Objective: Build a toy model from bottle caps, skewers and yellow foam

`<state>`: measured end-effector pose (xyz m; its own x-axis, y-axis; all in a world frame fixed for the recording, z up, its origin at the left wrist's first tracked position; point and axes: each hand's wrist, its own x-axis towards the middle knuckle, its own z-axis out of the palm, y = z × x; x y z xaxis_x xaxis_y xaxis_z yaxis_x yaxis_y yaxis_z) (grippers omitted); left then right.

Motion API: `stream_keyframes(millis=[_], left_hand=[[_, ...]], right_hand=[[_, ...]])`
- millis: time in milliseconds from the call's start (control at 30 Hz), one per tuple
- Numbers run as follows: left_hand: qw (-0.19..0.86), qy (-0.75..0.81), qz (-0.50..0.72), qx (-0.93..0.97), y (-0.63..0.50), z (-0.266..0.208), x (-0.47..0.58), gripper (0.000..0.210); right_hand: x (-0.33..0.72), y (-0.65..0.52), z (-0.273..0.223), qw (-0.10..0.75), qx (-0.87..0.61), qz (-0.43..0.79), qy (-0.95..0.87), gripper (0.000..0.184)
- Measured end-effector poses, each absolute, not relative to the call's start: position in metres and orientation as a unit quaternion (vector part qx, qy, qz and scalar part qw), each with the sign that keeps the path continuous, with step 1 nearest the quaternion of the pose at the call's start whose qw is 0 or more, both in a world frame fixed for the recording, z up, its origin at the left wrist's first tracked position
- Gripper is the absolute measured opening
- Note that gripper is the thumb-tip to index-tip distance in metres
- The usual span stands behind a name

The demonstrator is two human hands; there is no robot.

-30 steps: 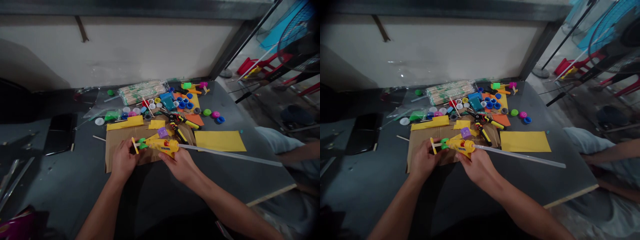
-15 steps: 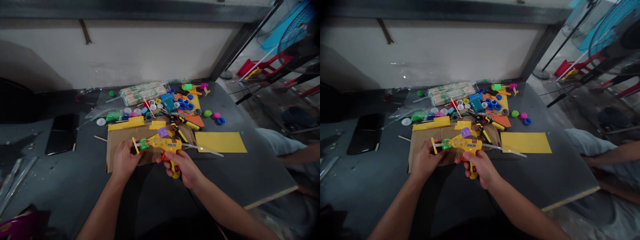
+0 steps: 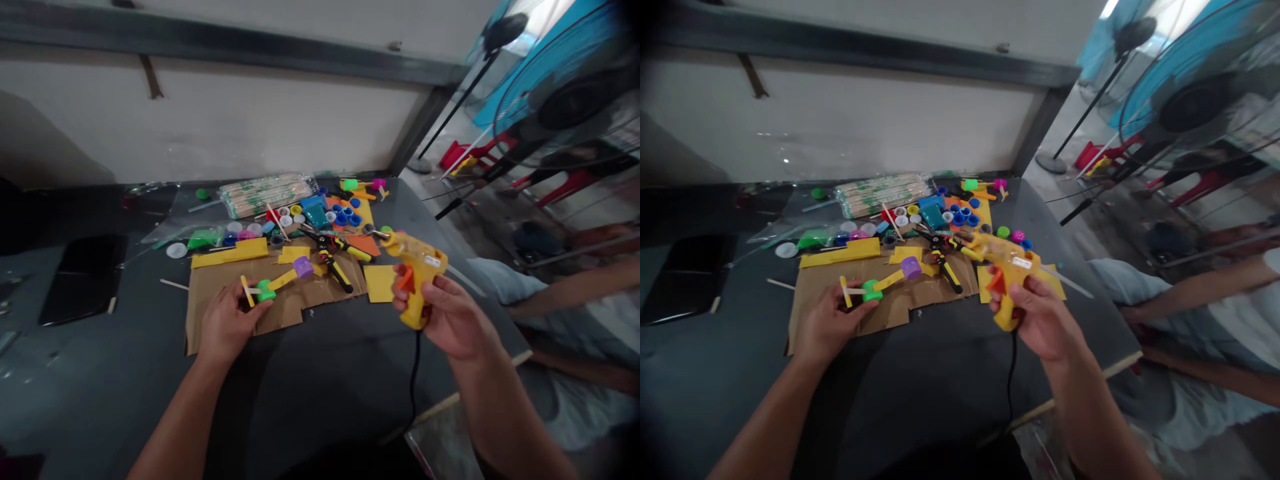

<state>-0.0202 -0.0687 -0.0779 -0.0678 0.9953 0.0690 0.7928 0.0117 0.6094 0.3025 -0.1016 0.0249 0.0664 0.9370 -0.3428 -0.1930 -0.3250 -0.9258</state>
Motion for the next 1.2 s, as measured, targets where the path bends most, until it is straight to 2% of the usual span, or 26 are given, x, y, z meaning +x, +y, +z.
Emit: stream_keyframes(millis=[133, 233, 500, 567, 633, 733, 800, 867, 967, 1033, 1067, 1133, 1200], left_hand=[[0.203, 0.702, 0.226, 0.645, -0.067, -0.073, -0.018, 0.042], [0.208, 0.714, 0.214, 0.633, -0.067, -0.071, -0.017, 0.046], [0.257, 0.722, 0.236, 0.597, -0.068, -0.059, -0.024, 0.046], [0.256, 0.730, 0.227, 0.592, -0.069, -0.055, -0.027, 0.045], [0.258, 0.731, 0.231, 0.589, -0.069, -0.053, -0.031, 0.043], [0.254, 0.733, 0.241, 0.583, -0.068, -0.055, -0.038, 0.041], [0.246, 0.734, 0.241, 0.586, -0.067, -0.058, -0.043, 0.041], [0.238, 0.731, 0.241, 0.593, -0.066, -0.061, -0.046, 0.042], [0.237, 0.715, 0.242, 0.612, -0.065, -0.065, -0.047, 0.042], [0.238, 0.708, 0.241, 0.620, -0.065, -0.067, -0.045, 0.042], [0.238, 0.706, 0.239, 0.623, -0.065, -0.068, -0.044, 0.043], [0.234, 0.705, 0.234, 0.627, -0.065, -0.068, -0.041, 0.044], [0.234, 0.698, 0.237, 0.634, -0.066, -0.068, -0.040, 0.044]], right_hand=[[0.369, -0.110, -0.003, 0.509, -0.662, 0.487, -0.256, 0.038], [0.402, -0.113, -0.030, 0.515, -0.683, 0.469, -0.221, 0.045], [0.415, -0.096, -0.060, 0.445, -0.736, 0.397, -0.320, 0.034], [0.415, -0.092, -0.062, 0.382, -0.776, 0.336, -0.373, 0.028], [0.416, -0.092, -0.064, 0.267, -0.830, 0.231, -0.432, 0.025], [0.420, -0.094, -0.061, 0.084, -0.859, 0.096, -0.496, 0.033], [0.419, -0.096, -0.052, 0.013, -0.853, 0.060, -0.518, 0.035], [0.410, -0.094, -0.035, -0.002, -0.845, 0.015, -0.534, 0.034], [0.369, -0.078, -0.004, 0.102, -0.789, -0.045, -0.605, 0.028], [0.326, -0.060, 0.010, 0.180, -0.695, 0.015, -0.696, 0.020], [0.302, -0.050, 0.013, 0.179, -0.644, 0.050, -0.742, 0.019], [0.257, -0.028, 0.011, 0.117, -0.565, 0.095, -0.811, 0.019], [0.222, -0.008, 0.001, 0.026, -0.546, 0.092, -0.832, 0.018]])
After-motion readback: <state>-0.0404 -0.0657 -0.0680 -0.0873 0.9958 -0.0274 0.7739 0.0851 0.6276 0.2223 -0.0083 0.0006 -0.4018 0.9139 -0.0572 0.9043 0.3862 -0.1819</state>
